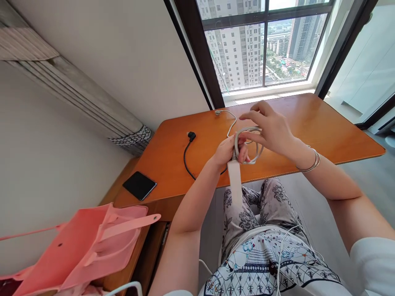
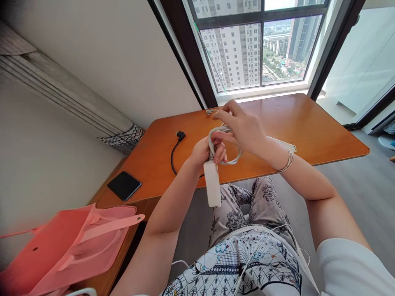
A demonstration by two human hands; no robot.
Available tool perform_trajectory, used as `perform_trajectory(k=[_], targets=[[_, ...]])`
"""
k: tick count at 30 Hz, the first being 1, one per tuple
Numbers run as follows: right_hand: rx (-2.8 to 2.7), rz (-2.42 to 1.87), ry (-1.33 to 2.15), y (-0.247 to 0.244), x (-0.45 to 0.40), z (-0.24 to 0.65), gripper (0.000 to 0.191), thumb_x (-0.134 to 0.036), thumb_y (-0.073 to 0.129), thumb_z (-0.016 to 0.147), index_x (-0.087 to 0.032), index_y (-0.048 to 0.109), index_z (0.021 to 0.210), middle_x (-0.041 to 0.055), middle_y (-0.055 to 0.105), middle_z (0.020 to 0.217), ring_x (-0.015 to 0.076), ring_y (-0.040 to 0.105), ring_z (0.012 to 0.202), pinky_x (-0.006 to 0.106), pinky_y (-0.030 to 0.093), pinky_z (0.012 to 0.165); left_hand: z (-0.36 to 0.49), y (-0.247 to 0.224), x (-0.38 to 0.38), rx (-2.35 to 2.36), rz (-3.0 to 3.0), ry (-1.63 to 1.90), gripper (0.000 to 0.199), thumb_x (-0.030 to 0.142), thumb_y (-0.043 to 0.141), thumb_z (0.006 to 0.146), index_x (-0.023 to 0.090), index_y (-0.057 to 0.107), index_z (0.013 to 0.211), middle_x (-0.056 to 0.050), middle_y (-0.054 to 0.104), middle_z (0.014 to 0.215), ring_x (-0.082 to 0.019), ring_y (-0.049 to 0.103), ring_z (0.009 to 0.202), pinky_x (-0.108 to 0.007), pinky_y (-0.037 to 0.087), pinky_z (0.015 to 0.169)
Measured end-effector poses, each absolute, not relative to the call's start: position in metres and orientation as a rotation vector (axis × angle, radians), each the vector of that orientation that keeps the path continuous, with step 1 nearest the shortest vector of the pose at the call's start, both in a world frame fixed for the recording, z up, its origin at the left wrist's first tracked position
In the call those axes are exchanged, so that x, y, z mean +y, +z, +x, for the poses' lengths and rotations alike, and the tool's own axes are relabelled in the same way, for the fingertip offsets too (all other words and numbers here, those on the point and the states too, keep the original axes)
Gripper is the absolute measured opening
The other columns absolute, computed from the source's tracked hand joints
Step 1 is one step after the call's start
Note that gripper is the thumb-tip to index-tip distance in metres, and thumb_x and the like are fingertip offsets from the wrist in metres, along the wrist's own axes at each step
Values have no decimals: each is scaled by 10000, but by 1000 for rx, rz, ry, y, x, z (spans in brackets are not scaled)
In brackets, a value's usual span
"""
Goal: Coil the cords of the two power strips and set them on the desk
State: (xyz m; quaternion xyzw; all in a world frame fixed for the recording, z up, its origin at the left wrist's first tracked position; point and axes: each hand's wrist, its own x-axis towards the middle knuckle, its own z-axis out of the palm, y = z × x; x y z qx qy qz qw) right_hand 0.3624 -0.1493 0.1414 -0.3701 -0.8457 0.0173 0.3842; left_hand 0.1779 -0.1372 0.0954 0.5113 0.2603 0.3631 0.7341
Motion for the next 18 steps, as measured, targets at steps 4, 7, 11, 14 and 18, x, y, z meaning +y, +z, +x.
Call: perform_trajectory(k=[4,7,11,14,18], targets=[[-2228,-701,662,140,-130,362,379,-456,493,1008,-178,668,1197,94,659,1144,206,604,1043,378,490,928,174,101,-144,465,999,728,547,504,216,1054,211,432,645,34,388,316,-155,394,252,-280,461,373],[-2193,-604,1056,134,-123,361,381,-473,469,1023,-149,665,1067,60,666,940,144,615,832,294,520,757,171,102,-142,450,982,713,594,549,161,1047,215,413,626,42,344,299,-144,347,221,-273,447,358],[-1979,-755,1228,130,-118,360,333,-480,598,977,-153,638,932,-59,457,585,62,418,499,206,345,469,168,97,-132,461,1038,778,557,618,330,1011,212,409,637,79,316,314,-116,347,233,-247,467,381],[-1863,-810,1412,127,-108,366,282,-431,682,934,-152,655,968,-81,413,542,51,356,461,199,292,433,166,89,-125,514,1107,850,482,576,561,946,197,457,667,95,350,363,-95,395,284,-237,511,440],[-1856,-874,1696,110,-91,386,334,-448,786,836,-133,674,849,-16,549,604,85,534,550,209,406,504,163,76,-115,577,1146,973,406,515,705,873,170,550,726,103,377,396,-75,413,319,-233,544,493]])
